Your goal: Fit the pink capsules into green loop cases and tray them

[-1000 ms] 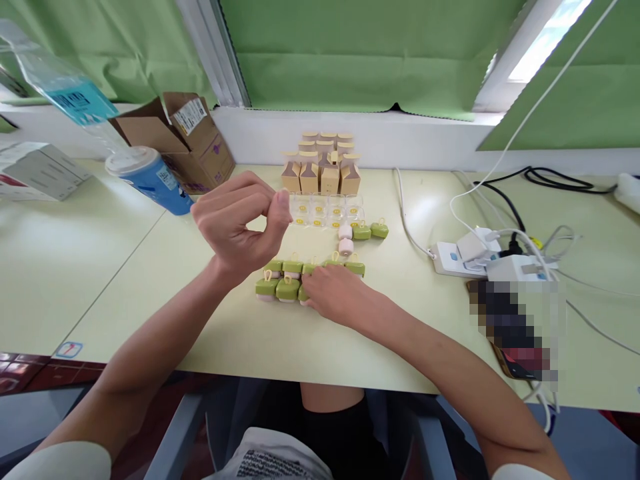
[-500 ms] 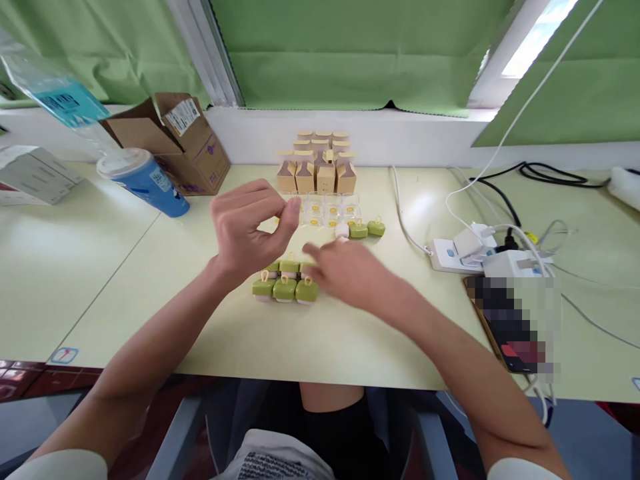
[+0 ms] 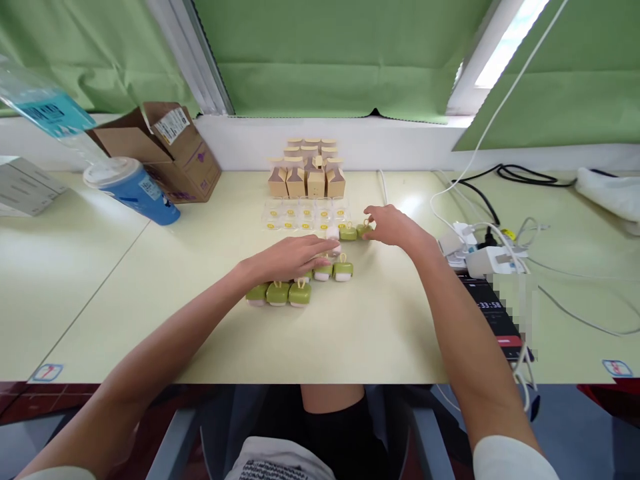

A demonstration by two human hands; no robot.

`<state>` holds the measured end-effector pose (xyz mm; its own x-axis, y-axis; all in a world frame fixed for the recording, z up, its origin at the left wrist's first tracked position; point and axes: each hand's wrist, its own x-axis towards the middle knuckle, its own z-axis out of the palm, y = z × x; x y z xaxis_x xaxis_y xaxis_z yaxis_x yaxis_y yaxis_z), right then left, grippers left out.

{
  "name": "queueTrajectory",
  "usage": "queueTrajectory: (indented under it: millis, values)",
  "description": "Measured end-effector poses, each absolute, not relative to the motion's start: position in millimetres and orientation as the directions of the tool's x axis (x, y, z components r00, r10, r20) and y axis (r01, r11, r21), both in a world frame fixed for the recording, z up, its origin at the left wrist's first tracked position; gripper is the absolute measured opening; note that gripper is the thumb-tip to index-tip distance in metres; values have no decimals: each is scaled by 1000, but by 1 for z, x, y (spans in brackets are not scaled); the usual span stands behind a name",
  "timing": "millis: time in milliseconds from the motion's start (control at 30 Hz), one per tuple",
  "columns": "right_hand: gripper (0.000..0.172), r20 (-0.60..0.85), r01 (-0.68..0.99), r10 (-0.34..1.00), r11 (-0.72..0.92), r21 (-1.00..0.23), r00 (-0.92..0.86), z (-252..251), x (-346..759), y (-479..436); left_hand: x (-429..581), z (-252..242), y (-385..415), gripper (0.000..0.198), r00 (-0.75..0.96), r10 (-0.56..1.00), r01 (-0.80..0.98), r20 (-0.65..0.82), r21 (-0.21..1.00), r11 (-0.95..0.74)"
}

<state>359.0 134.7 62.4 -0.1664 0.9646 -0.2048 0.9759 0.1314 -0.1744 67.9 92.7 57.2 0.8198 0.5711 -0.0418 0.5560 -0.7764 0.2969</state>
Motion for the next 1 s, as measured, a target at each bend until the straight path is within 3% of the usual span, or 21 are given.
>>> queueTrajectory:
  millis: [100,267,400,500,600,767,867,1000]
  values:
    - [64,-211,978,963,136,-161,-169,60,363,138,67,55,97,49,785,619,602,16,211,-770]
    - [58,-232,985,961,127,-121,-152,59,365,140,70,52,95,51,844,532,523,66,113,-845]
    - [60,-262,988,958,86,-132,-118,61,366,138,72,54,93,43,720,683,692,126,-46,-721]
    - [59,-268,988,957,81,-133,-115,64,366,136,65,57,100,38,636,766,770,95,-9,-638]
    - [61,-284,987,952,75,-140,-112,67,364,134,51,59,111,45,603,798,795,-8,95,-599]
    - [56,-286,988,954,50,-143,-90,78,374,130,35,60,123,58,738,662,674,-127,176,-717]
    - [51,-244,968,966,16,-252,-79,91,384,126,36,61,122,59,728,674,686,-127,138,-715]
    - [44,-65,893,995,44,-448,-82,107,384,115,35,66,119,48,619,784,785,-46,58,-616]
